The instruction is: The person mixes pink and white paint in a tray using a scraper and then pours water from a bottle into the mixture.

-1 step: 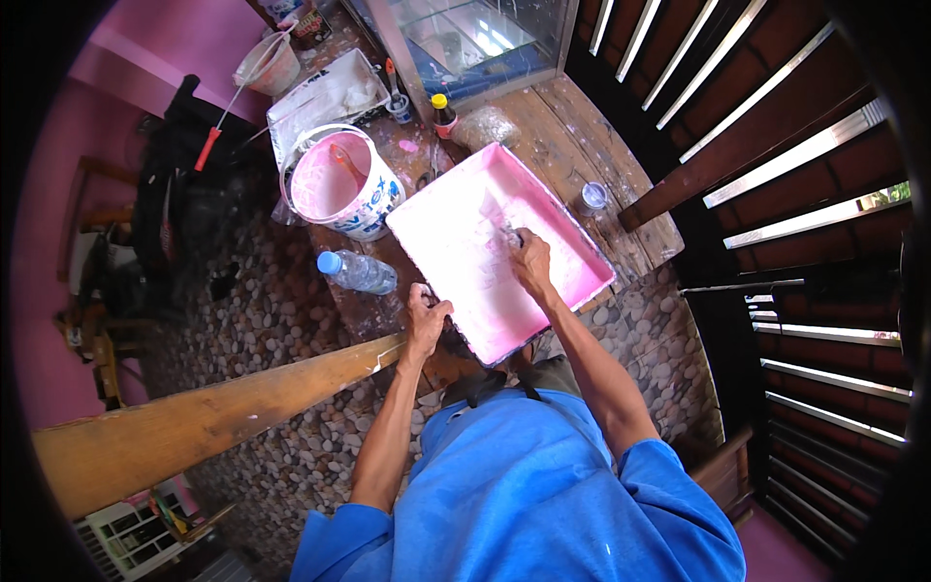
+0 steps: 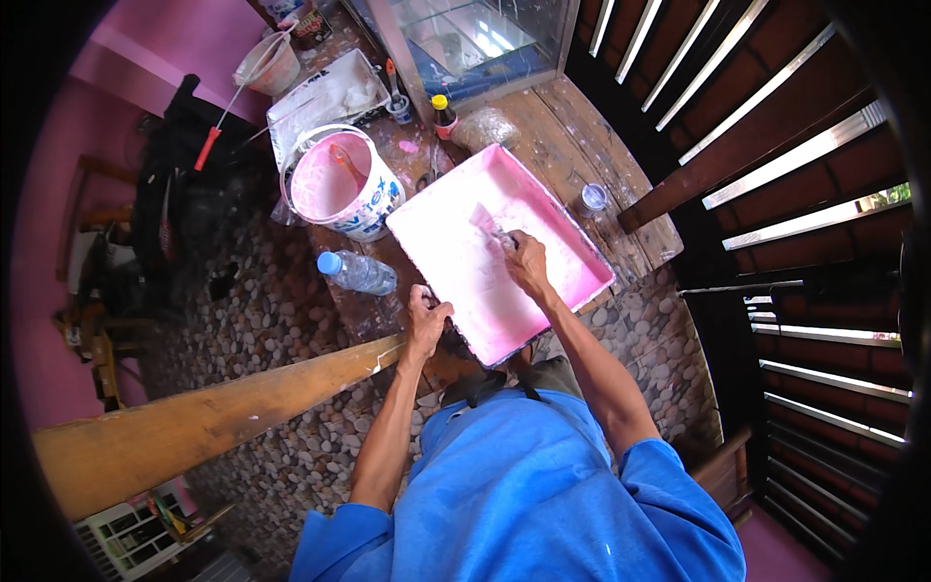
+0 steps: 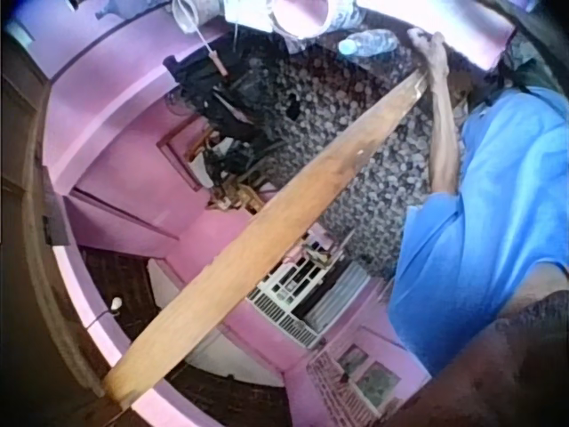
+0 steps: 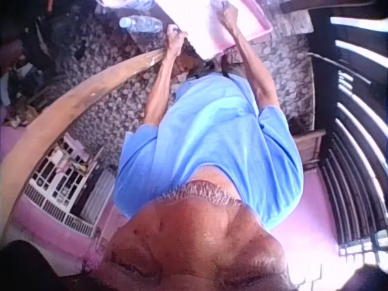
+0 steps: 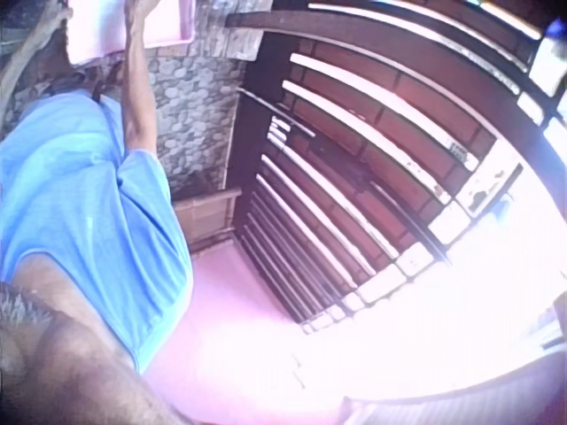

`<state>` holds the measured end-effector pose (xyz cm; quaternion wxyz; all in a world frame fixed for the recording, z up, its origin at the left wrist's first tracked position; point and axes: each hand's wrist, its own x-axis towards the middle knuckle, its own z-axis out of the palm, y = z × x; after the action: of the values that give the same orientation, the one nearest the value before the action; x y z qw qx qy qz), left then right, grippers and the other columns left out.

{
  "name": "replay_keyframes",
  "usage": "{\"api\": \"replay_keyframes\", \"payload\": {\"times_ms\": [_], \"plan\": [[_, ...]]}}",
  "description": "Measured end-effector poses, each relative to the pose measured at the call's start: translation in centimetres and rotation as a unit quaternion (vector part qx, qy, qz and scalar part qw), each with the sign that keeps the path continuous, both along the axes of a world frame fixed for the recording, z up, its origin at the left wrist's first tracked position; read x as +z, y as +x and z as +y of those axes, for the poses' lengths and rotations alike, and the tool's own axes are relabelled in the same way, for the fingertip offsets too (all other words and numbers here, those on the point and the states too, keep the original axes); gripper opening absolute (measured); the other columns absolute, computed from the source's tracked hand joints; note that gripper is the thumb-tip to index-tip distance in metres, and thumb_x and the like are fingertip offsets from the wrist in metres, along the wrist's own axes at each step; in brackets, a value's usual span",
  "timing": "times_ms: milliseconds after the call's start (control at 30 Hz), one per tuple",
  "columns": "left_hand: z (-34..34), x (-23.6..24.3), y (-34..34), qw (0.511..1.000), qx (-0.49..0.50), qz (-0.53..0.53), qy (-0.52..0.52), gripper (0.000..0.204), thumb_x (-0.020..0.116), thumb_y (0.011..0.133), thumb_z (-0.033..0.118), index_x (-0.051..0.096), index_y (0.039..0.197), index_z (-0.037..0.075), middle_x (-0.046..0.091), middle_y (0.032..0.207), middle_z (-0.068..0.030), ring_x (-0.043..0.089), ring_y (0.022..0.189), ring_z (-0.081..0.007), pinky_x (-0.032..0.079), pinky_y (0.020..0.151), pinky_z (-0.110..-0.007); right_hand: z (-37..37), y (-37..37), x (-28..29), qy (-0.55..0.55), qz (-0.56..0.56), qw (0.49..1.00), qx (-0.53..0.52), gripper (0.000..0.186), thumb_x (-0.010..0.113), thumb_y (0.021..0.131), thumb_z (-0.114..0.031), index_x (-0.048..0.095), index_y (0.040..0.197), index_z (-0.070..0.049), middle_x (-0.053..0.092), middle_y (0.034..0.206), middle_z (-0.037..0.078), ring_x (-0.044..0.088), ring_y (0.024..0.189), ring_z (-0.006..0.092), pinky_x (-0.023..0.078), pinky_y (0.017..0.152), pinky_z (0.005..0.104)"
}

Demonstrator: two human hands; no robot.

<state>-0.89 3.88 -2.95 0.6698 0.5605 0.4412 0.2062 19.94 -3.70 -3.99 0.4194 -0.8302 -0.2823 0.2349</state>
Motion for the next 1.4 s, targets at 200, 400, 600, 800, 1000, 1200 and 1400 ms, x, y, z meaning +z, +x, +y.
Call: {"api": "replay_keyframes", "payload": {"times_ms": [200, 400, 600, 800, 1000, 1200, 1400], "plan": [[-0.2, -1.2, -0.4, 0.999, 0.029, -0.021, -0.003, 0.031, 0.062, 0.067, -0.003, 0.042, 0.089, 0.005, 0.054, 0.072, -0.0030, 0.051, 0.062, -0.0091, 0.041, 0.053, -0.026, 1.2, 0.0, 1.0, 0.006, -0.021, 0.997, -0.080, 0.024, 0.056, 0.087, -0.020, 0.065, 0.101, -0.002, 0.063, 0.081, 0.024, 0.063, 0.077, 0.0395, 0.047, 0.072, 0.0452], [0.0, -1.8, -0.9, 1.000, 0.005, 0.002, -0.005, 0.035, 0.061, 0.068, -0.007, 0.041, 0.093, 0.007, 0.050, 0.075, -0.0015, 0.049, 0.065, -0.0093, 0.040, 0.054, -0.025, 1.7, -1.1, 0.8, 0.015, 0.014, 1.000, -0.001, 0.025, 0.056, 0.088, -0.020, 0.065, 0.101, -0.001, 0.063, 0.077, 0.023, 0.062, 0.072, 0.0350, 0.046, 0.068, 0.0431], [-0.3, -0.9, -0.2, 0.998, 0.009, 0.047, 0.049, 0.032, 0.067, 0.065, 0.003, 0.042, 0.085, 0.006, 0.052, 0.068, -0.0010, 0.048, 0.058, -0.0094, 0.041, 0.051, -0.027, 2.0, -2.1, -0.9, 0.005, 0.002, 1.000, -0.018, 0.026, 0.055, 0.090, -0.021, 0.065, 0.101, 0.000, 0.062, 0.070, 0.018, 0.057, 0.060, 0.0257, 0.045, 0.060, 0.0391], [-0.2, -0.5, -0.5, 0.997, 0.013, 0.050, 0.048, 0.034, 0.064, 0.063, -0.003, 0.042, 0.086, 0.009, 0.045, 0.070, 0.0016, 0.041, 0.060, -0.0071, 0.034, 0.049, -0.026, 2.5, -3.5, -1.1, 0.014, 0.017, 0.998, -0.056, 0.025, 0.055, 0.090, -0.020, 0.065, 0.101, 0.001, 0.060, 0.067, 0.012, 0.054, 0.057, 0.0170, 0.044, 0.054, 0.0340], [-0.1, -0.6, -0.6, 0.998, 0.006, 0.037, 0.042, 0.033, 0.064, 0.065, -0.003, 0.043, 0.088, 0.008, 0.048, 0.071, 0.0011, 0.044, 0.061, -0.0069, 0.036, 0.050, -0.024, 3.3, -4.9, -0.5, 0.028, 0.083, 0.996, 0.000, 0.025, 0.055, 0.090, -0.021, 0.066, 0.099, 0.000, 0.061, 0.069, 0.014, 0.057, 0.061, 0.0187, 0.045, 0.058, 0.0355], [0.3, -2.0, -1.0, 0.999, 0.000, 0.030, 0.034, 0.031, 0.068, 0.068, 0.004, 0.044, 0.087, 0.005, 0.056, 0.071, -0.0030, 0.052, 0.062, -0.0098, 0.044, 0.054, -0.028, 3.3, -6.1, -0.9, 0.053, 0.070, 0.996, 0.010, 0.026, 0.057, 0.091, -0.022, 0.066, 0.099, 0.001, 0.060, 0.067, 0.010, 0.055, 0.058, 0.0160, 0.044, 0.054, 0.0330], [-0.1, -1.1, -0.2, 1.000, -0.002, 0.018, 0.014, 0.031, 0.068, 0.068, 0.003, 0.044, 0.088, 0.005, 0.057, 0.071, -0.0036, 0.054, 0.063, -0.0105, 0.045, 0.055, -0.029, 3.2, -6.1, -1.2, 0.030, 0.090, 0.995, 0.002, 0.025, 0.057, 0.090, -0.022, 0.067, 0.096, 0.001, 0.061, 0.066, 0.007, 0.054, 0.058, 0.0128, 0.043, 0.052, 0.0296]]}}
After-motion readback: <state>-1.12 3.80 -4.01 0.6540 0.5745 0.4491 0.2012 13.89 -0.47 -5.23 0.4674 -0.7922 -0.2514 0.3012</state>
